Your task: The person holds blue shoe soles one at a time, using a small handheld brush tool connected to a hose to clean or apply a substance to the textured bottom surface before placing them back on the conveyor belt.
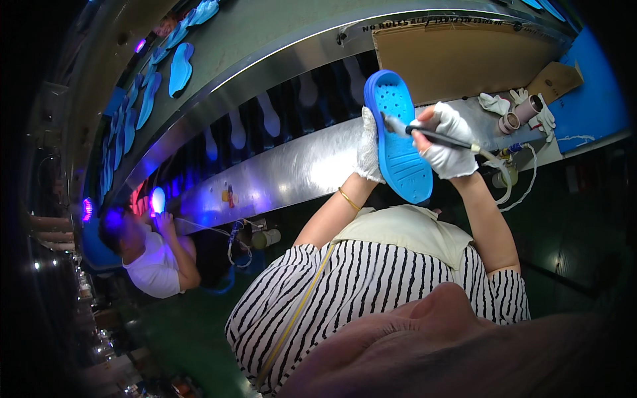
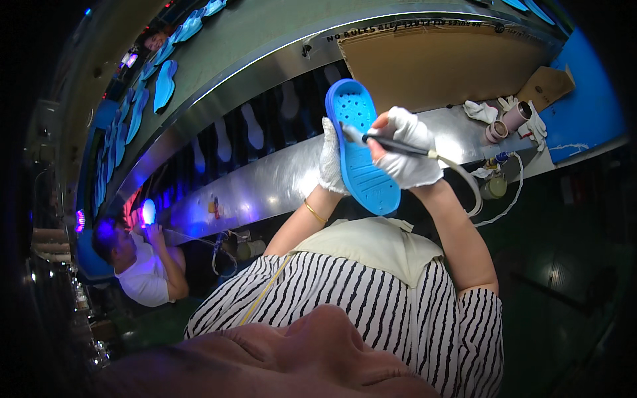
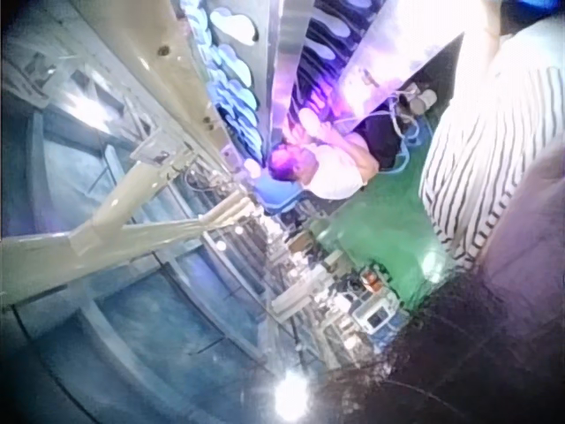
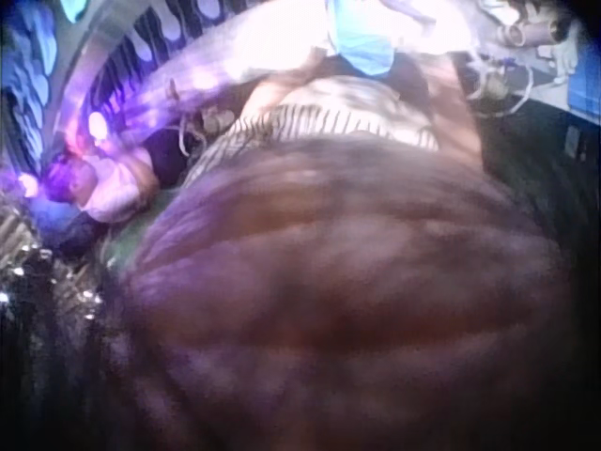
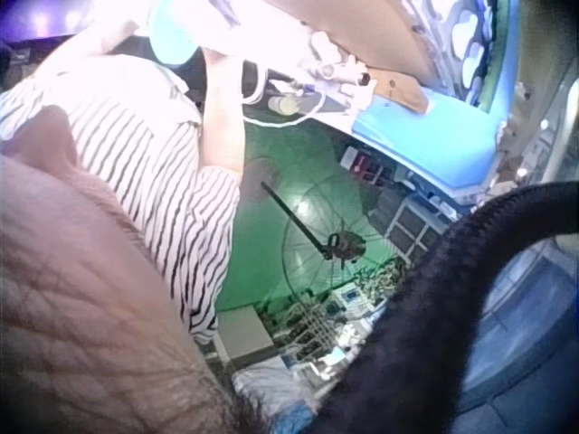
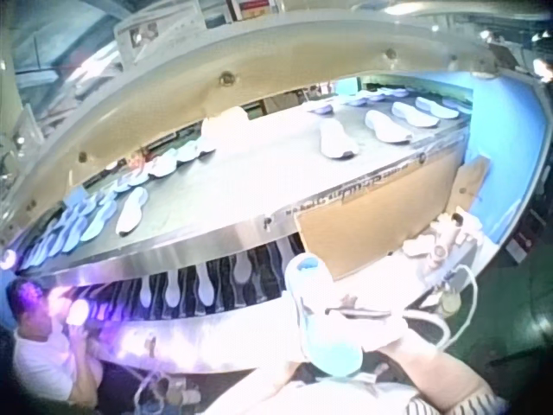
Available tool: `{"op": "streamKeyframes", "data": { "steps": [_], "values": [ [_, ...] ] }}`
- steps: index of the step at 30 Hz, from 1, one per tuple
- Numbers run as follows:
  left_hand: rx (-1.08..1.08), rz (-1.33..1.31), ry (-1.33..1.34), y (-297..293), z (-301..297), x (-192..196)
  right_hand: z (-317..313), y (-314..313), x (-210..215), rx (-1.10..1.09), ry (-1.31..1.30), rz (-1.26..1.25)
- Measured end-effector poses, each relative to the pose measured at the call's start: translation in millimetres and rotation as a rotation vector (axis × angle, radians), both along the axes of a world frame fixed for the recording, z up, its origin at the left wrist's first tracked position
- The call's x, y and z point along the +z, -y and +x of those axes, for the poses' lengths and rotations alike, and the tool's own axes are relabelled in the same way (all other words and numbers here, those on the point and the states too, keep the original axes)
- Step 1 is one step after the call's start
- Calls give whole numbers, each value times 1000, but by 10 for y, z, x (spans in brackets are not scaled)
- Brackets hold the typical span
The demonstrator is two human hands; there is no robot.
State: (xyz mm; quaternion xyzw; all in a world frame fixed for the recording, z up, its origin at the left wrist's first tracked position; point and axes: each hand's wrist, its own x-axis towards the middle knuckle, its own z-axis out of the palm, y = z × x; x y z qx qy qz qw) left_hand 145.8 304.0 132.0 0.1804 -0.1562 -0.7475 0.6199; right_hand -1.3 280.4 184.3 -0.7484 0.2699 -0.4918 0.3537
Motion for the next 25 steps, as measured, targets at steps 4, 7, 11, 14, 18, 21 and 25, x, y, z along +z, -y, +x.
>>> {"op": "streamKeyframes", "data": {
  "steps": [4, 7, 11, 14, 18, 21, 25],
  "values": [
    [11, -62, 15, 164, 73, -106, 53, -3, -154, -9, 36, -93],
    [11, -48, -48, 208, 157, -139, 62, -147, -7, 87, -135, -191],
    [20, -86, -104, 256, 234, -123, 43, -207, -80, 16, -16, 159],
    [19, -64, -92, 288, 318, -93, 109, -225, -17, 86, -37, -35],
    [28, -66, -87, 265, 354, 42, 44, -239, 89, 204, -43, 164],
    [18, -105, -175, 217, 306, 77, -45, -39, 15, 33, -26, 56],
    [-6, -167, -253, -31, 90, 270, -192, 86, -69, 58, 59, 245]
  ]
}}
